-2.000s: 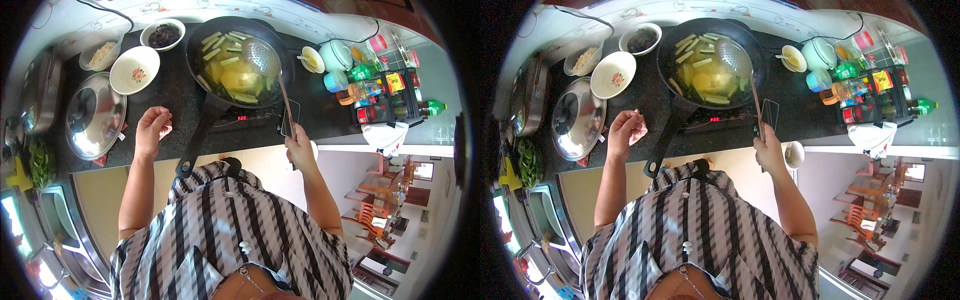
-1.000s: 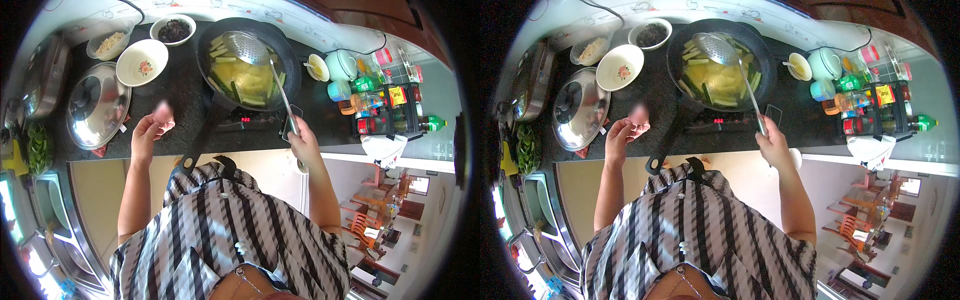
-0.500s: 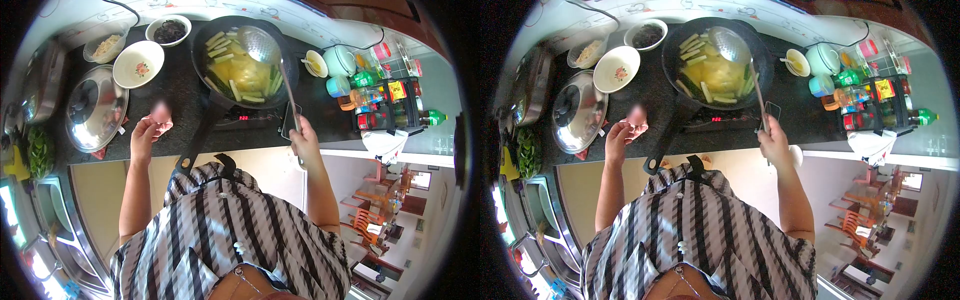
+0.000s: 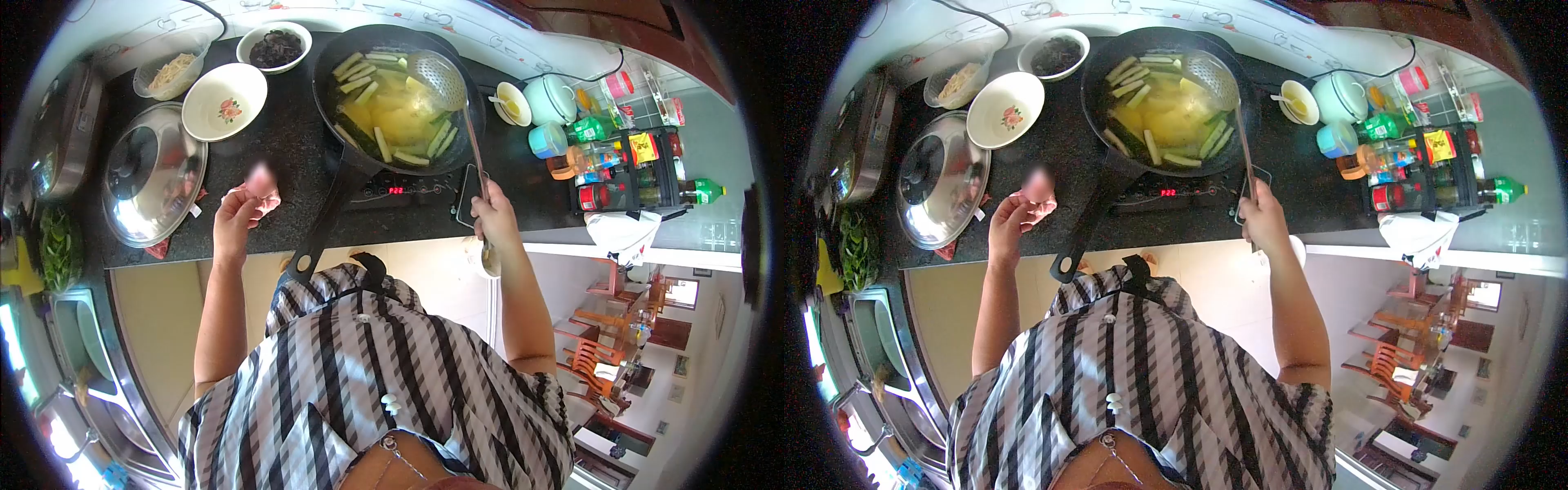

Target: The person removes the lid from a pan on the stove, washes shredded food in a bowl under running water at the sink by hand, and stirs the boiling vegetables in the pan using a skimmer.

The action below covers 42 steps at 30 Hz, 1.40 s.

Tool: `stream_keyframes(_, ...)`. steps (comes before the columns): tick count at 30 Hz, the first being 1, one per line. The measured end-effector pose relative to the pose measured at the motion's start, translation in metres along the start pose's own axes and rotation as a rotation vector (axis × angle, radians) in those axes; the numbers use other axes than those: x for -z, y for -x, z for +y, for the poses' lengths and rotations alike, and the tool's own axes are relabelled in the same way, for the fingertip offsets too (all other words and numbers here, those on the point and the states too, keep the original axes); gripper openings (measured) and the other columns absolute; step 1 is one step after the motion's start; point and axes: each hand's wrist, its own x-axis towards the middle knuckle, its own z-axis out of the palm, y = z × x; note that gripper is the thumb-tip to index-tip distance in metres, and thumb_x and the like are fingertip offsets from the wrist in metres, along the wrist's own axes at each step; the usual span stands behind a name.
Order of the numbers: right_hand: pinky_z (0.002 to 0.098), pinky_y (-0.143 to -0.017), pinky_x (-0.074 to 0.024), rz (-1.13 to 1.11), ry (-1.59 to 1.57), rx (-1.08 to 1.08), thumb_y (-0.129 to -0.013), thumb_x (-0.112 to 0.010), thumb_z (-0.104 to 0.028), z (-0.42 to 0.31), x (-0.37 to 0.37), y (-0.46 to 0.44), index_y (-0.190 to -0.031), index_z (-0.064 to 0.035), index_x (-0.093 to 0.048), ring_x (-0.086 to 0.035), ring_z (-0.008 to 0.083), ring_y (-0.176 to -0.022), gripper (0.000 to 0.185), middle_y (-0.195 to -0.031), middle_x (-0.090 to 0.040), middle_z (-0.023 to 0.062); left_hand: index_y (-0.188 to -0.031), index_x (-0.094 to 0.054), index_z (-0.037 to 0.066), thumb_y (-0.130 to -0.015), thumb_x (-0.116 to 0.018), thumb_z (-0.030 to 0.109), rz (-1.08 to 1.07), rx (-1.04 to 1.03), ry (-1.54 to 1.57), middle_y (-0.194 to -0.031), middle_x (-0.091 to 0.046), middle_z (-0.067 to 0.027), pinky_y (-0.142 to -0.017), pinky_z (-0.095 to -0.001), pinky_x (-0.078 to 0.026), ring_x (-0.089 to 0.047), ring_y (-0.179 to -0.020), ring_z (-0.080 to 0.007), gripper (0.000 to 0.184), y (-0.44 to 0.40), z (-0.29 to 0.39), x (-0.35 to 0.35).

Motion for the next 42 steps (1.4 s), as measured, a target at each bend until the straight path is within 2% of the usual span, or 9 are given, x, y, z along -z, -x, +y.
stream_keyframes(2, 0.0261, -0.031, -0.0349, -0.127, -0.239, -0.051, -0.088, -0.048, -0.007, 0.002, 0.013, -0.002, -0.122, -0.0071, -0.046, -0.045, 0.0106, -0.037, 0.034, -0.067, -0.049, 0.0035, -0.092, -0.060, 0.008, -0.087, -0.056, 0.012, 0.008, 0.002, 0.004, -0.082, -0.060, 0.0041, -0.063, -0.0184, -0.040, -0.054, -0.070, -0.0044, 0.007, 0.002, -0.004, 0.004)
stream_keyframes(6, 0.0257, -0.030, -0.0345, -0.058, -0.038, -0.005, -0.088, -0.048, -0.008, 0.000, 0.020, -0.005, -0.122, -0.0082, -0.046, -0.047, 0.0100, -0.038, 0.034, -0.067, -0.049, 0.0029, -0.089, -0.059, 0.009, -0.087, -0.056, 0.011, 0.038, 0.024, 0.015, -0.081, -0.060, 0.0042, -0.062, -0.0186, -0.041, -0.055, -0.070, -0.0045, 0.005, 0.005, -0.010, 0.011)
stream_keyframes(9, 0.0332, -0.044, -0.0451, 0.126, 0.391, 0.221, -0.088, -0.050, -0.010, 0.018, 0.016, -0.015, -0.128, -0.0096, -0.044, -0.059, 0.0213, -0.050, 0.041, -0.074, -0.059, 0.0103, -0.090, -0.060, 0.009, -0.086, -0.056, 0.011, 0.046, 0.030, 0.021, -0.080, -0.060, 0.0041, -0.062, -0.0188, -0.041, -0.054, -0.070, -0.0045, 0.005, 0.007, -0.009, 0.013)
stream_keyframes(12, 0.0472, -0.080, -0.0453, 0.165, 0.584, 0.245, -0.087, -0.052, -0.017, 0.011, 0.014, -0.004, -0.134, -0.0094, -0.038, -0.059, 0.0422, -0.091, 0.049, -0.099, -0.062, 0.0246, -0.090, -0.060, 0.009, -0.086, -0.056, 0.011, 0.047, 0.019, 0.039, -0.081, -0.060, 0.0041, -0.062, -0.0188, -0.041, -0.054, -0.070, -0.0044, 0.006, 0.008, -0.008, 0.013)
stream_keyframes(18, 0.0480, -0.077, -0.0462, 0.232, 0.651, 0.254, -0.087, -0.051, -0.016, 0.018, 0.013, -0.005, -0.133, -0.0114, -0.039, -0.060, 0.0428, -0.089, 0.048, -0.095, -0.062, 0.0249, -0.097, -0.059, 0.011, -0.089, -0.054, 0.012, 0.011, 0.007, 0.017, -0.087, -0.062, 0.0036, -0.064, -0.0195, -0.043, -0.056, -0.073, -0.0053, 0.010, 0.002, -0.022, 0.024)
stream_keyframes(21, 0.0465, -0.080, -0.0458, 0.223, 0.673, 0.217, -0.087, -0.052, -0.016, 0.015, 0.014, -0.008, -0.132, -0.0110, -0.040, -0.060, 0.0422, -0.090, 0.047, -0.101, -0.062, 0.0235, -0.097, -0.059, 0.011, -0.089, -0.054, 0.013, 0.011, 0.011, 0.005, -0.087, -0.062, 0.0038, -0.064, -0.0195, -0.043, -0.056, -0.073, -0.0054, 0.009, 0.002, -0.023, 0.024)
stream_keyframes(24, 0.0342, -0.044, -0.0446, 0.149, 0.389, 0.220, -0.089, -0.050, -0.013, 0.030, 0.014, -0.015, -0.129, -0.0107, -0.045, -0.058, 0.0231, -0.049, 0.041, -0.074, -0.059, 0.0122, -0.093, -0.059, 0.009, -0.087, -0.055, 0.012, 0.036, 0.014, 0.015, -0.083, -0.060, 0.0042, -0.063, -0.0187, -0.041, -0.054, -0.071, -0.0045, 0.007, 0.005, -0.014, 0.018)
stream_keyframes(27, 0.0253, -0.033, -0.0336, -0.100, -0.201, -0.077, -0.089, -0.050, -0.012, 0.009, 0.017, -0.007, -0.124, -0.0107, -0.049, -0.045, 0.0099, -0.039, 0.035, -0.068, -0.051, 0.0027, -0.092, -0.060, 0.008, -0.087, -0.056, 0.011, 0.056, 0.019, 0.011, -0.081, -0.059, 0.0045, -0.062, -0.0186, -0.041, -0.054, -0.070, -0.0041, 0.007, 0.006, -0.012, 0.013)
stream_keyframes(42, 0.0228, -0.040, -0.0346, -0.607, -0.598, -0.392, -0.091, -0.049, -0.018, -0.031, 0.014, -0.005, -0.114, -0.0105, -0.054, -0.042, 0.0067, -0.046, 0.024, -0.071, -0.049, -0.0017, -0.093, -0.059, 0.009, -0.087, -0.056, 0.012, 0.048, 0.036, -0.006, -0.081, -0.059, 0.0047, -0.063, -0.0192, -0.040, -0.053, -0.070, -0.0045, 0.008, 0.004, -0.015, 0.011)
